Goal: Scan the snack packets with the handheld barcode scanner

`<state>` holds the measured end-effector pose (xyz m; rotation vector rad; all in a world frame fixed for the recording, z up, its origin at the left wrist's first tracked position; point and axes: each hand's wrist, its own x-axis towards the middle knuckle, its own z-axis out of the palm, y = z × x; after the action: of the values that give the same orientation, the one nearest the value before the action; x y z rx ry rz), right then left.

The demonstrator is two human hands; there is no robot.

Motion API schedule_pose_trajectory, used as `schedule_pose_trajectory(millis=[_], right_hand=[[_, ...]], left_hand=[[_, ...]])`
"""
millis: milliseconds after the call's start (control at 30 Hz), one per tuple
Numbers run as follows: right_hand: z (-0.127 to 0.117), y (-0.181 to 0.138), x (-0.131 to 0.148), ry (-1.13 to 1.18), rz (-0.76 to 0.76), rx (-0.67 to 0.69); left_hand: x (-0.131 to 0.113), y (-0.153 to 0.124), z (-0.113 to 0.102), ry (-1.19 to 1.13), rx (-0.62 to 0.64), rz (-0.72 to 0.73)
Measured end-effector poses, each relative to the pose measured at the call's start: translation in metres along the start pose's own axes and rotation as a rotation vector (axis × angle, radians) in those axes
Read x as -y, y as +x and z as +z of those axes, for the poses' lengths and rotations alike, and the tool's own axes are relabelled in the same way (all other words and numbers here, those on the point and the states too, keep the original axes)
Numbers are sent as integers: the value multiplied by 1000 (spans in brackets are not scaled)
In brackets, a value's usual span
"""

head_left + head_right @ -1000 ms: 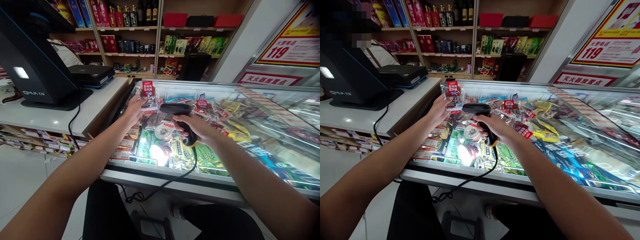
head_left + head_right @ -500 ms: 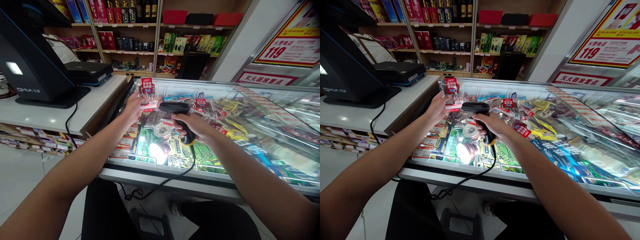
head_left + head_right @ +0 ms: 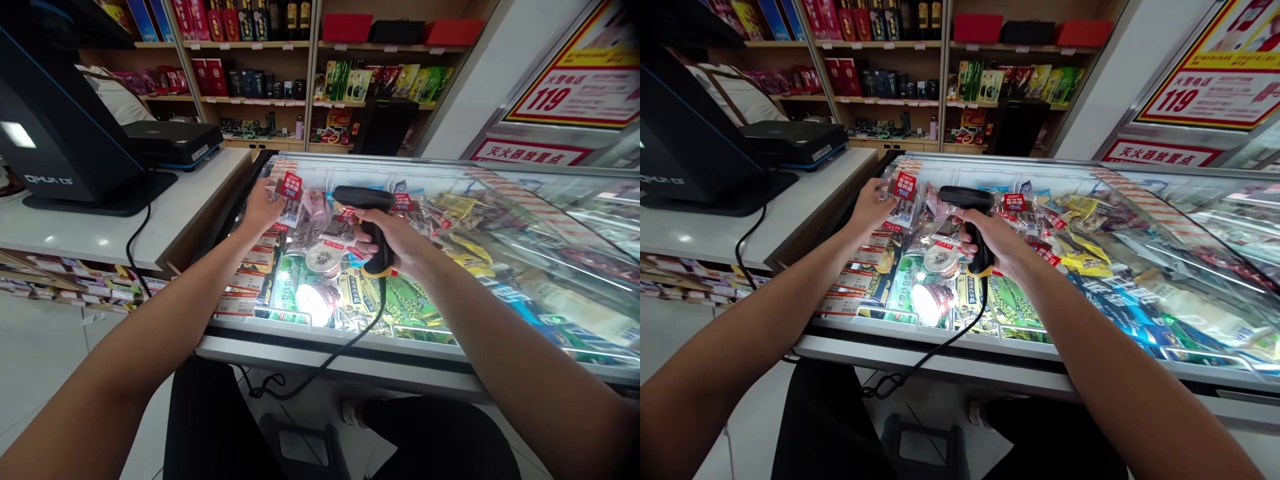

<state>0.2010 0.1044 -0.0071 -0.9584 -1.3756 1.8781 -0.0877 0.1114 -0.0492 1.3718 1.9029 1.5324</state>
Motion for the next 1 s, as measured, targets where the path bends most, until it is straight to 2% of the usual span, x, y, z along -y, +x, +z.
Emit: schedule_pose_trajectory(millis=[167,233,267,333,433,533,633,767,1000], right_hand=[[-13,6,8,149,-57,-78],[-18,8,10,189,-71,-124],[-20,10,10,201,-81,-154],[-22,14,10,191,-102,-228],[-25,18,8,96,-133,-329],[-23,18,7,-20,-156,-344],[-16,15,5,-143,-197,-342],[-5,12,0,-231,-259,-372],[-5,18,-6,-120,-179,-373]], left_hand=[[-9,-17,-5,597,24,237],[-17,-31,2,699,57,309],[-22,-38,7,684,114,327],[-29,-52,20,545,297,304],[-42,-70,40,307,557,194],[-54,-82,52,242,670,164],[-63,-85,52,92,690,28],[-66,-82,44,-165,637,-233],[-63,-76,39,-618,555,-481]])
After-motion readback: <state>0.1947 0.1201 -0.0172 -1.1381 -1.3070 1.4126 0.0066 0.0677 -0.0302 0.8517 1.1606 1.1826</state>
